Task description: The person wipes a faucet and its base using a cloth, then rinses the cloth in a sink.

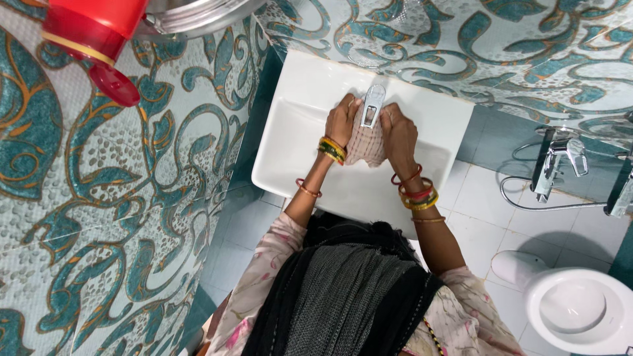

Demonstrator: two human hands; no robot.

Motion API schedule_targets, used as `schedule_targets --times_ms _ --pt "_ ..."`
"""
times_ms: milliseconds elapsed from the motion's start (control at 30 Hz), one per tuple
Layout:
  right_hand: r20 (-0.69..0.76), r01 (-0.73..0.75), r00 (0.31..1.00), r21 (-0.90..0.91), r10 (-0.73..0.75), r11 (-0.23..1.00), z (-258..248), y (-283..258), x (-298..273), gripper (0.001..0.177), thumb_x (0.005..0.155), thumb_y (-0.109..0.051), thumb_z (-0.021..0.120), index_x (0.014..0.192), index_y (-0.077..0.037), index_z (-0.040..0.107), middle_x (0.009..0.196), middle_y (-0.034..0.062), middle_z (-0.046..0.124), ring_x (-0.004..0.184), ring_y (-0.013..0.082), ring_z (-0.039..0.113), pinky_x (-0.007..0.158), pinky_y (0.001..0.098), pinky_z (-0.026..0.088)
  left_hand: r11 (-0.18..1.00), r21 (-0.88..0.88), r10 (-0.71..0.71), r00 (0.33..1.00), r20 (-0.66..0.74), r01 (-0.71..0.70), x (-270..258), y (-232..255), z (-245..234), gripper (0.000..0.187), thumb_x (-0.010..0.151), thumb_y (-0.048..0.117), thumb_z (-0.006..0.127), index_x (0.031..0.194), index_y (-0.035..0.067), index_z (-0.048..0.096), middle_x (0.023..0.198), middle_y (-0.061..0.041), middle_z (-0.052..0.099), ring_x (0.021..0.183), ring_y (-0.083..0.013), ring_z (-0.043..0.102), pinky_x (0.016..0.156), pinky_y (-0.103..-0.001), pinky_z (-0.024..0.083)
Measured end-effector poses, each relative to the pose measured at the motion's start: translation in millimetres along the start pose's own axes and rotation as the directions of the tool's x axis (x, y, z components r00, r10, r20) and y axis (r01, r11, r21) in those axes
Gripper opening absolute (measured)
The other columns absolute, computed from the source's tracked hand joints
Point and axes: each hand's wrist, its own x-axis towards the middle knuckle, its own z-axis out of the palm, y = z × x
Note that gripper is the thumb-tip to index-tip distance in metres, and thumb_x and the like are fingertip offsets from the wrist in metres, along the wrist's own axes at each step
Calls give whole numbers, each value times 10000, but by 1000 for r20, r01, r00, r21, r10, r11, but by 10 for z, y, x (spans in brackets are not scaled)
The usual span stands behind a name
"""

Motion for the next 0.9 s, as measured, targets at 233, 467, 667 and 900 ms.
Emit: schedule_targets --times_ms 233,467,667,900 --pt "-46 -13 999 105 18 994 60 40 -91 232 1083 -229 553 978 -37 631 712 178 644 617 345 638 584 433 470 995 33 -89 996 -15 89 -73 -15 17 400 1083 381 458 992 12 582 732 -260 606 658 -437 595 606 -466 481" --pt "93 -126 989 106 117 986 11 -31 -531 247 1082 -251 550 1004 -34 640 662 175 610 560 309 594 561 410 444 986 -23 -168 985 -38 167 -580 87 -78 363 1085 333 455 1020 2 588 683 -231 597 551 -357 572 539 -432 461" --pt "13 -107 994 173 106 979 -342 -160 -624 194 1035 -199 621 1076 -15 670 643 114 619 531 206 552 506 354 434 963 -44 -269 962 -47 267 -720 382 -370 316 1067 292 456 1027 19 609 643 -173 626 521 -297 592 490 -418 462" --pt "-195 213 963 137 -184 967 -377 -168 64 174 1101 -178 627 1085 -6 641 778 142 645 621 239 590 621 348 500 996 -31 80 983 -168 -87 23 643 -399 301 1082 306 496 1035 21 582 889 -204 682 807 -422 641 677 -411 536"
